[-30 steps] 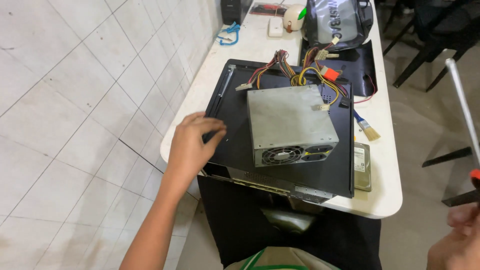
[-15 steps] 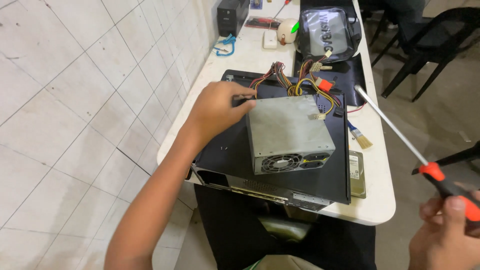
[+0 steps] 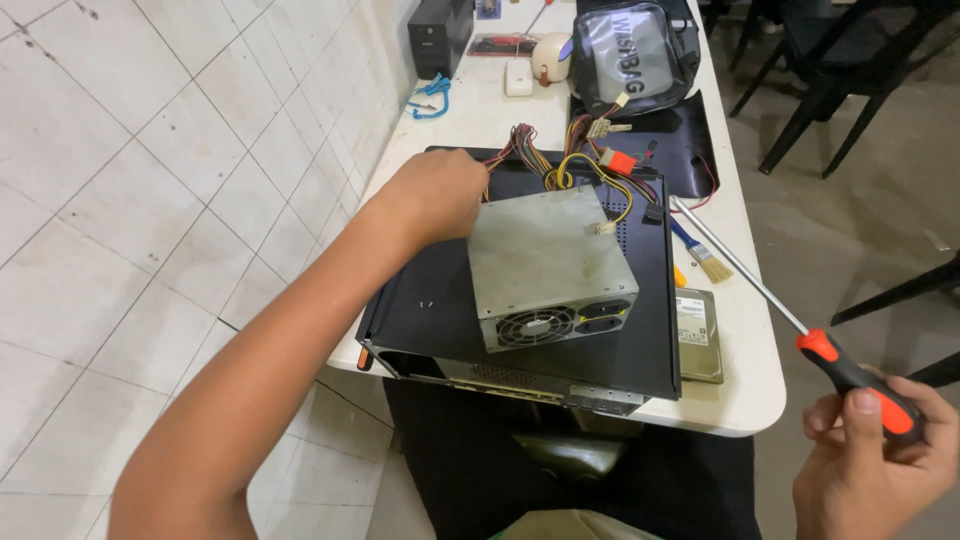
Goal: A person unscrews a power supply unit from a computer case, opens the PSU housing, and cleans the internal components with a brush.
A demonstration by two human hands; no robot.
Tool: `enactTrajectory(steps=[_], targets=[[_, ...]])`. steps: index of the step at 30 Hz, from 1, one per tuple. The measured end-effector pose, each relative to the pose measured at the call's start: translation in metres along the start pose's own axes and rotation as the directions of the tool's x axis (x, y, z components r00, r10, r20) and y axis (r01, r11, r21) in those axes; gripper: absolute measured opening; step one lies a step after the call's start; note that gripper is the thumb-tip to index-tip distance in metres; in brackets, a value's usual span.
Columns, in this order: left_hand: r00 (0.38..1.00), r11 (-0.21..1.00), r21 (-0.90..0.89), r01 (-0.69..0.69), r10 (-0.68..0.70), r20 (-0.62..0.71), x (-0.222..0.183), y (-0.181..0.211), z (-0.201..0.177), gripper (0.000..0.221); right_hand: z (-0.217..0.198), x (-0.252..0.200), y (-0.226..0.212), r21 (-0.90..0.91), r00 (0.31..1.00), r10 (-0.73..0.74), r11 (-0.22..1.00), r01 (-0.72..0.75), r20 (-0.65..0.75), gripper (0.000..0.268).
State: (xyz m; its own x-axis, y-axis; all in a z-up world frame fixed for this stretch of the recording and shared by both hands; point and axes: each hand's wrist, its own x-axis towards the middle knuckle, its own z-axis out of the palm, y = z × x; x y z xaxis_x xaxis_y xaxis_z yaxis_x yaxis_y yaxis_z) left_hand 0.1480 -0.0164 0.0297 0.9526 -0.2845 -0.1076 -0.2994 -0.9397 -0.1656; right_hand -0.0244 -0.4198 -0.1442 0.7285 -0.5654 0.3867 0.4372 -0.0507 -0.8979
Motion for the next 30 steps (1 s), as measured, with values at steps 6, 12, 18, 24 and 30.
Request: enactTrajectory(steps=[6, 12, 18, 24, 30], targets=[[0.998, 0.995, 0.076, -0.057, 0.060, -0.031, 0.017, -0.023, 0.051, 0.024, -0.001, -0.003, 0.004, 0.065, 0.999, 0.054, 0.996, -0.054, 0.006, 0.028], [0.988, 0.989, 0.069, -0.133, 0.138, -0.072, 0.011, -0.021, 0.040, 0.031, 0.004, -0.003, 0.005, 0.066, 0.998, 0.059, 0.996, -0.059, 0.006, 0.024], [0.990, 0.994, 0.036, -0.107, 0.109, -0.088, 0.014, -0.016, 0.029, 0.037, 0.009, -0.005, 0.000, 0.063, 0.997, 0.071, 0.995, -0.072, 0.018, 0.023], [0.980, 0.987, 0.148, -0.062, 0.089, -0.178, 0.013, -0.015, 0.045, 0.031, 0.009, -0.005, -0.002, 0.029, 0.998, 0.060, 0.998, -0.061, 0.023, 0.026], [0.870, 0.872, 0.478, 0.111, 0.148, -0.471, 0.004, -0.010, 0.057, 0.053, 0.010, -0.004, -0.002, 0.050, 0.998, 0.056, 0.997, -0.057, 0.014, 0.025]])
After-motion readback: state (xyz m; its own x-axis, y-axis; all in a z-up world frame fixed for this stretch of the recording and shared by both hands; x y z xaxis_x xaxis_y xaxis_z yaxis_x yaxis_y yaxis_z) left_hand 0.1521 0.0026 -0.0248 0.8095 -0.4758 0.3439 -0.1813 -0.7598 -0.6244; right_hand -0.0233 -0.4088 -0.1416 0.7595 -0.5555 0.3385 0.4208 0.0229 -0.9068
